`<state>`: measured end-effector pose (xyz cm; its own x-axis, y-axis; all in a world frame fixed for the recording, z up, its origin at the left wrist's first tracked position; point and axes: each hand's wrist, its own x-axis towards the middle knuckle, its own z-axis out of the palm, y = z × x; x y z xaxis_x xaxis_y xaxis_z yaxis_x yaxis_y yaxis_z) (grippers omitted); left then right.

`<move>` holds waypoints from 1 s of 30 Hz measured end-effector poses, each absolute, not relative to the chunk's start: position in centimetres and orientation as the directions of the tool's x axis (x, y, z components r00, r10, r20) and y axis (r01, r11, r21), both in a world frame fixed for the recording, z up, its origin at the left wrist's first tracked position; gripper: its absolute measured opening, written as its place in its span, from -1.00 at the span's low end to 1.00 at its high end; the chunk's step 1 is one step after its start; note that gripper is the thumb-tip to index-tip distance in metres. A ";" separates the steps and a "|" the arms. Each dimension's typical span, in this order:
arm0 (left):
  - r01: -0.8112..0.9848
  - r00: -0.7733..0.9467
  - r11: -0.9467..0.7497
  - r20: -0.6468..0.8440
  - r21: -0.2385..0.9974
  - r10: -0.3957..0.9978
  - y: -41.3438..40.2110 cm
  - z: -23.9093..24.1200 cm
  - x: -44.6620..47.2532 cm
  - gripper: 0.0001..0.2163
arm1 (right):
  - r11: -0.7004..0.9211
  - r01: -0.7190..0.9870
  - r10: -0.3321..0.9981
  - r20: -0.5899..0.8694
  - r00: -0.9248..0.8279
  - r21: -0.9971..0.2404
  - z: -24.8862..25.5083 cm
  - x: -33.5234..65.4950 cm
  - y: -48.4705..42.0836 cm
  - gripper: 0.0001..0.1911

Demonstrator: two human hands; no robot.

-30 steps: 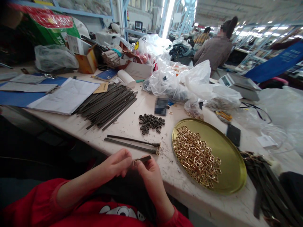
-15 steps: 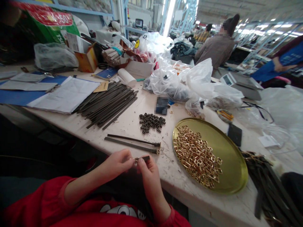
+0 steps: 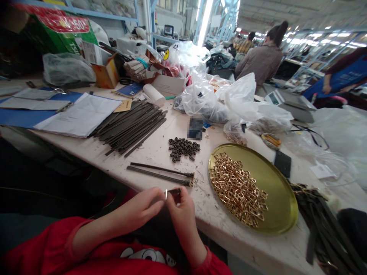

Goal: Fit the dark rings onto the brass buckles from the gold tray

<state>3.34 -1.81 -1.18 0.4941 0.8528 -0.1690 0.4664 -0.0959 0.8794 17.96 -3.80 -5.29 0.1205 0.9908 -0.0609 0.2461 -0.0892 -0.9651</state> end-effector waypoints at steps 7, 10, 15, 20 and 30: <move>0.271 0.427 0.246 -0.345 0.931 0.836 -0.6 -2.0 2.7 -0.87 | 0.084 0.365 0.993 0.110 0.051 -0.927 -4.2 17.8 -4.0 -0.94; 0.233 0.429 0.319 -0.392 0.919 0.814 -0.2 -2.4 2.5 -0.82 | 0.194 0.403 0.980 0.197 -0.034 -0.894 -3.8 18.0 -4.2 -0.92; 0.304 0.448 0.319 -0.430 0.898 0.784 0.4 -2.3 2.1 -0.79 | 0.195 0.306 0.977 0.158 -0.140 -0.932 -3.7 18.8 -4.0 -0.72; 0.355 0.398 0.347 -0.475 0.868 0.785 0.4 -1.7 2.3 -0.76 | -0.082 0.016 0.979 -0.083 -0.187 -0.997 -4.1 18.9 -3.3 -0.84; 0.343 0.351 0.220 -0.342 0.913 0.872 -0.2 -1.8 2.7 -0.80 | -0.290 -0.363 0.955 -0.246 -0.164 -0.886 -4.7 18.4 -2.8 -0.80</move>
